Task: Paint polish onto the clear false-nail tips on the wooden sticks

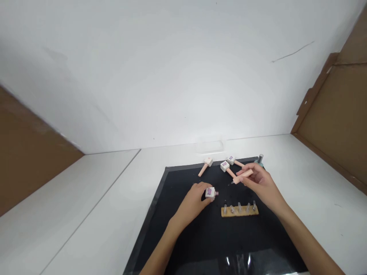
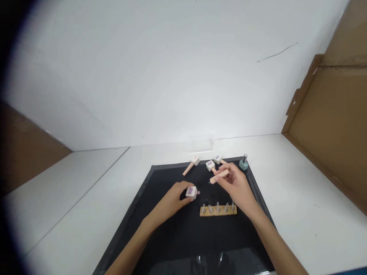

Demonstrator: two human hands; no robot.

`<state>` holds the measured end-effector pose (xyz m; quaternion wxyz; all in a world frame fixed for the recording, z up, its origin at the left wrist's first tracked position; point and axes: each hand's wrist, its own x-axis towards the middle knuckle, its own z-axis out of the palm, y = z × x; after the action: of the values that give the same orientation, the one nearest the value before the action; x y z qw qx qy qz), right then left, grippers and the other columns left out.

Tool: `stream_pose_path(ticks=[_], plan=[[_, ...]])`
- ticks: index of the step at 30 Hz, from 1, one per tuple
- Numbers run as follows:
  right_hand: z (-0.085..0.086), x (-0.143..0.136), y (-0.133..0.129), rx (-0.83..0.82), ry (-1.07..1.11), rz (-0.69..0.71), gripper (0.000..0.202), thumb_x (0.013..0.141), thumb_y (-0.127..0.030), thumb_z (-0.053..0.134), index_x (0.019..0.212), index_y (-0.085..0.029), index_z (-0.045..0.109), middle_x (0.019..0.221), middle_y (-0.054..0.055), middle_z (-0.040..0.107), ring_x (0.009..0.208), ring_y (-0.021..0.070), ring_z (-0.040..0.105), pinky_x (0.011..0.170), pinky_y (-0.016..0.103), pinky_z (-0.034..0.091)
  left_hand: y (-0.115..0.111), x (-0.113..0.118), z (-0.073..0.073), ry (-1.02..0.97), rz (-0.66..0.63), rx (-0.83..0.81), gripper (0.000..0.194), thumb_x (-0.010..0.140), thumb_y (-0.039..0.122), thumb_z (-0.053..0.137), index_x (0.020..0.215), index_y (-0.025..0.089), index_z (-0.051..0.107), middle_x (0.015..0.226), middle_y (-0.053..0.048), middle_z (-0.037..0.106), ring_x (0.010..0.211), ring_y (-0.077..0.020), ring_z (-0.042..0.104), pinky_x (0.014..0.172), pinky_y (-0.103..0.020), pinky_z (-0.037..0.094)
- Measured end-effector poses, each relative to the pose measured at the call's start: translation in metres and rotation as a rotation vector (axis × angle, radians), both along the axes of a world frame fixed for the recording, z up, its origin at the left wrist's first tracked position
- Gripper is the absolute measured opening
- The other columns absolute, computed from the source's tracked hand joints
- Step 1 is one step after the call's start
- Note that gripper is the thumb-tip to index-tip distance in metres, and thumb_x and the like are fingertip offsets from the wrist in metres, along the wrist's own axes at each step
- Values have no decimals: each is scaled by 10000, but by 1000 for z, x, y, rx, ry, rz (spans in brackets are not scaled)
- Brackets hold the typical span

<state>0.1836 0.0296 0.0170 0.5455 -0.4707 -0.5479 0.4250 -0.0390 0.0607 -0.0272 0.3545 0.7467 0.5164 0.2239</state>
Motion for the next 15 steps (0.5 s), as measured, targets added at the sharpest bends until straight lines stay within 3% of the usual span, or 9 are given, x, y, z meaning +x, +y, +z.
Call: stream_pose_path(ticks=[3,9,15], plan=[[4,1,-4,21,-3,-13,196,760,-358,702,860,-232,589,860,37,755,853,226,718,767,358,556,2,5,0,-179,-34,-90,185,711,211,633,893,187,614,952,-59,700,927,-240,619,880,-376,440],[12,-5,-26,294,-66,-83,118,886,-260,605,1001,-283,602,948,12,750,863,172,715,744,281,571,-7,7,17,-835,-51,-380,385,628,380,793,917,184,632,863,-20,697,826,-172,638,784,-284,466],[5,-10,-41,487,-77,-50,263,902,-192,594,1127,-316,532,976,16,738,911,173,698,795,302,563,-21,8,29,-1071,-138,-578,492,560,425,848,962,190,687,785,1,677,679,-112,617,709,-248,468]])
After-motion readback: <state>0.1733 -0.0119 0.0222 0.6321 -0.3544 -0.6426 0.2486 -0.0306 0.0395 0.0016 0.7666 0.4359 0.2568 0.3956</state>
